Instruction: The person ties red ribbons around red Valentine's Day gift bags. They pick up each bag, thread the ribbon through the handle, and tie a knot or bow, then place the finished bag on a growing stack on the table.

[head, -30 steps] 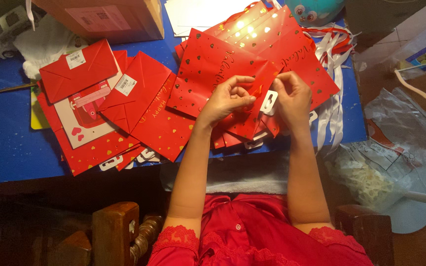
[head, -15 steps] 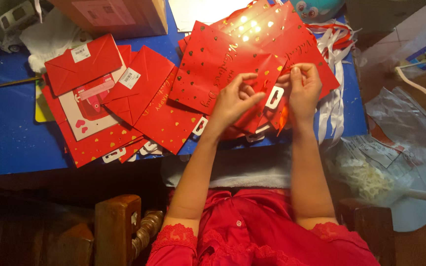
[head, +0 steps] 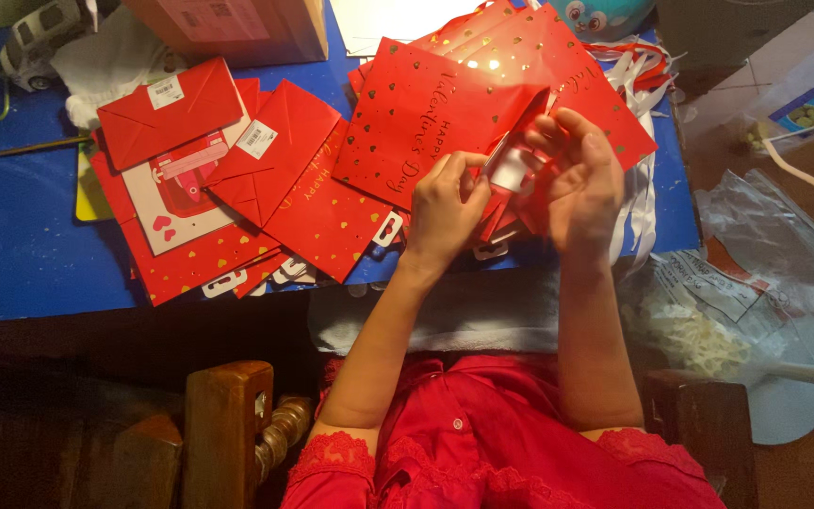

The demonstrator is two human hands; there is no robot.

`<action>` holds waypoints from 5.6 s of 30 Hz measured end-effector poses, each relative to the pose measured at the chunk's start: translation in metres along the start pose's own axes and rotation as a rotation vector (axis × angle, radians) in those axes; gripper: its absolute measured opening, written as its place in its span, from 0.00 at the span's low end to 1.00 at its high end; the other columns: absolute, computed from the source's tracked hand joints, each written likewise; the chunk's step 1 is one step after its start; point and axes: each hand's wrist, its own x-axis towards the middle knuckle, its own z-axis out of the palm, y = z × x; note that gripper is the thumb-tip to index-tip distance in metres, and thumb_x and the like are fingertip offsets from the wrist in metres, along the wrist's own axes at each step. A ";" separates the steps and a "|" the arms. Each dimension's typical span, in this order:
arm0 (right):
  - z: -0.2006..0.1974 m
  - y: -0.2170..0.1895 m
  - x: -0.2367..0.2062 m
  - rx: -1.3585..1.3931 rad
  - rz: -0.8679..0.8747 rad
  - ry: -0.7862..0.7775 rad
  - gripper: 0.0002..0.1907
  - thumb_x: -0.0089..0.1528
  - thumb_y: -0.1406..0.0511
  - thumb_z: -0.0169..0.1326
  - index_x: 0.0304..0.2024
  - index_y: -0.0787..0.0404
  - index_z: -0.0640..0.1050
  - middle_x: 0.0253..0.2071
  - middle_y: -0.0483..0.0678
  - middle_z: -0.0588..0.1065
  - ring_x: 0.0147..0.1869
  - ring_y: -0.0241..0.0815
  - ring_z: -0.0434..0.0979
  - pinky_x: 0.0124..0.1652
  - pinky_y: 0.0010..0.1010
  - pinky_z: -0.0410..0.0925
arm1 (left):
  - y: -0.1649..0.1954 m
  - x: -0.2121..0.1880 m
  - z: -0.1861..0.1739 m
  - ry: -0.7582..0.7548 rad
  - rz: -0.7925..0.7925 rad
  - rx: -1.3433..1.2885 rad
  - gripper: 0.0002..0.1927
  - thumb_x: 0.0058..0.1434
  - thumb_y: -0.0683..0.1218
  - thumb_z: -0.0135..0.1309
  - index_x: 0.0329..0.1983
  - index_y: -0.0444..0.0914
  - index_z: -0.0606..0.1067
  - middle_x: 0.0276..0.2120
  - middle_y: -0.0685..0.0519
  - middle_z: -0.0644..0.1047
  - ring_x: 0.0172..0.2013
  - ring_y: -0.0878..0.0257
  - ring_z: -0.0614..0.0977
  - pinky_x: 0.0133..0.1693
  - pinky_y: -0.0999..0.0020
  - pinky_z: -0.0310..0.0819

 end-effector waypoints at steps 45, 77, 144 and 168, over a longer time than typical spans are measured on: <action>0.104 -0.092 -0.104 -0.743 -1.465 -0.608 0.04 0.65 0.69 0.58 0.42 0.62 0.76 0.34 0.52 0.77 0.35 0.48 0.78 0.36 0.36 0.70 | 0.060 -0.013 0.006 0.069 0.451 0.159 0.24 0.63 0.53 0.60 0.61 0.42 0.73 0.42 0.51 0.75 0.46 0.55 0.78 0.49 0.59 0.73; 0.026 -0.022 -0.040 -1.129 -0.406 -0.023 0.06 0.71 0.70 0.54 0.41 0.66 0.80 0.40 0.51 0.80 0.44 0.43 0.82 0.45 0.31 0.72 | 0.005 -0.028 -0.120 0.365 0.006 0.201 0.04 0.69 0.38 0.57 0.42 0.30 0.79 0.33 0.44 0.79 0.34 0.58 0.79 0.38 0.65 0.73; -0.055 -0.014 0.132 -1.722 -0.342 0.122 0.08 0.62 0.60 0.64 0.36 0.57 0.85 0.37 0.50 0.80 0.43 0.49 0.80 0.45 0.44 0.69 | -0.050 0.016 0.028 -0.057 -0.216 -0.533 0.10 0.70 0.42 0.53 0.49 0.31 0.78 0.41 0.51 0.84 0.43 0.69 0.84 0.47 0.74 0.77; -0.005 -0.060 0.035 -1.011 -0.852 0.138 0.07 0.78 0.68 0.50 0.51 0.66 0.75 0.43 0.54 0.81 0.44 0.39 0.83 0.48 0.29 0.75 | -0.052 0.014 0.033 -0.021 -0.224 -0.479 0.09 0.69 0.43 0.56 0.46 0.32 0.79 0.35 0.55 0.83 0.37 0.72 0.82 0.41 0.75 0.76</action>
